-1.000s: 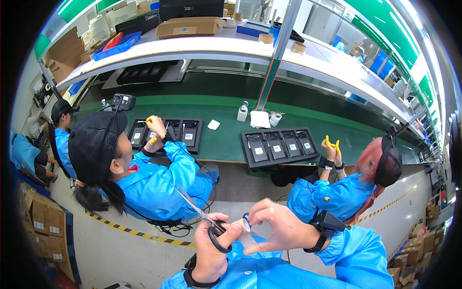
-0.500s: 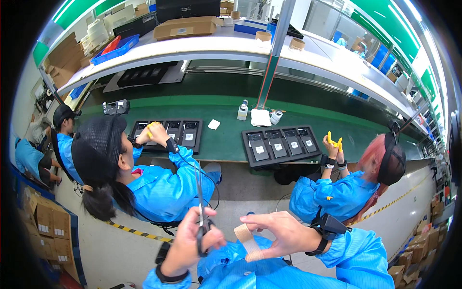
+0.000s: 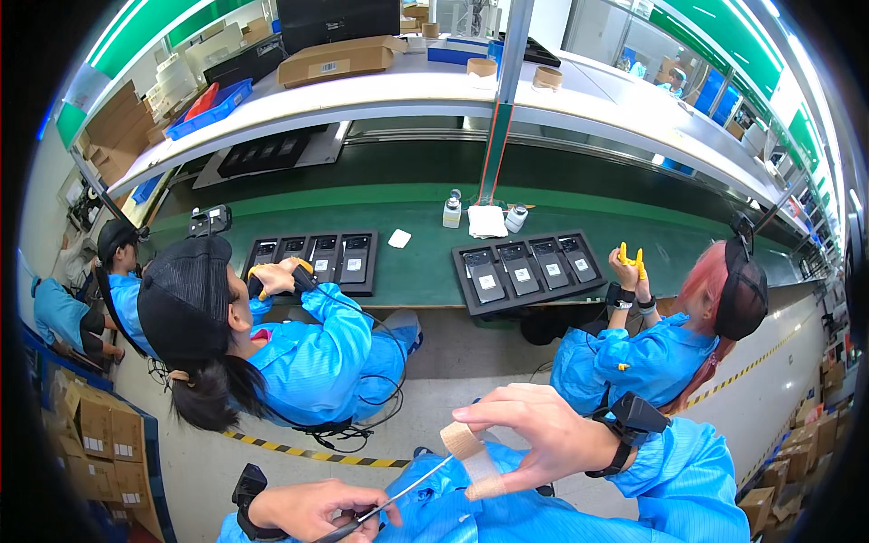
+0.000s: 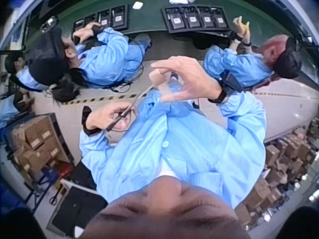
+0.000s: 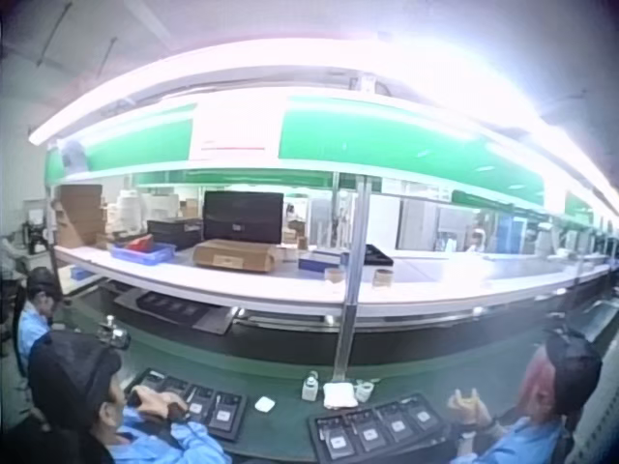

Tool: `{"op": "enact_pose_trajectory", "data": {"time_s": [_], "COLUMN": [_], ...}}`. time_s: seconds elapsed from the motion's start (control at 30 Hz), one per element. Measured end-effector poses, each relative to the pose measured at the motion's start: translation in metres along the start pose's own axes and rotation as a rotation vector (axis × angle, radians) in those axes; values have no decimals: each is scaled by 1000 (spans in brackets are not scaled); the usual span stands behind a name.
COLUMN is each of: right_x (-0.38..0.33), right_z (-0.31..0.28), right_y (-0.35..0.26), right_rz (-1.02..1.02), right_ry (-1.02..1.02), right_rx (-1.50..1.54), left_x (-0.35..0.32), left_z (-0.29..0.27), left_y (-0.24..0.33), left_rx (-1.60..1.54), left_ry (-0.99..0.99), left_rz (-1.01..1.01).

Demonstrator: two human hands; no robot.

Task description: The recorder uses a handheld scanner to scan serial numbers or barcodes on smartphones arranged in a tray on a conveyor belt.

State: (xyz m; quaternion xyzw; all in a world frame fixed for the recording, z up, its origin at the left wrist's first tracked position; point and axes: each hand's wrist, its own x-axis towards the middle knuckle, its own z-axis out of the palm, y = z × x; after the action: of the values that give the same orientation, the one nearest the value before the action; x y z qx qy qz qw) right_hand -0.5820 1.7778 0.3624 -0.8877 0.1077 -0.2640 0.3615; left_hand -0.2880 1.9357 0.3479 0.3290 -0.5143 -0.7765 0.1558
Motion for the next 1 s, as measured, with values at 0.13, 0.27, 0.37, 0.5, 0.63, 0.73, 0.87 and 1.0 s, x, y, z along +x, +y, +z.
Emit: {"op": "enact_pose_trajectory", "data": {"time_s": [0.13, 0.27, 0.37, 0.5, 0.63, 0.73, 0.87, 1.0], "right_x": [4, 5, 5, 4, 6, 6, 4, 4], "right_z": [1, 2, 3, 3, 3, 3, 7, 8], "right_y": [-3, -5, -5, -5, -7, -8, -8, -7], "right_rz": [-31, -42, -53, -53, -83, -80, -80, -84], "right_ry": [8, -11, 5, -9, -12, -25, -26, -37], "right_rx": [11, 30, 20, 28, 60, 57, 86, 108], "left_x": [5, 10, 19, 24, 24, 25, 24, 26], "left_z": [-4, -3, -4, -10, -7, -12, -9, -12], "left_y": [15, 20, 31, 35, 28, 34, 33, 32], "left_rx": [193, 46, 160, 140, 77, 91, 90, 110], "left_ry": [-101, -61, -92, -127, -150, -166, -157, -178], "left_rz": [-86, -151, -55, -69, -11, -30, -77, -73]}}
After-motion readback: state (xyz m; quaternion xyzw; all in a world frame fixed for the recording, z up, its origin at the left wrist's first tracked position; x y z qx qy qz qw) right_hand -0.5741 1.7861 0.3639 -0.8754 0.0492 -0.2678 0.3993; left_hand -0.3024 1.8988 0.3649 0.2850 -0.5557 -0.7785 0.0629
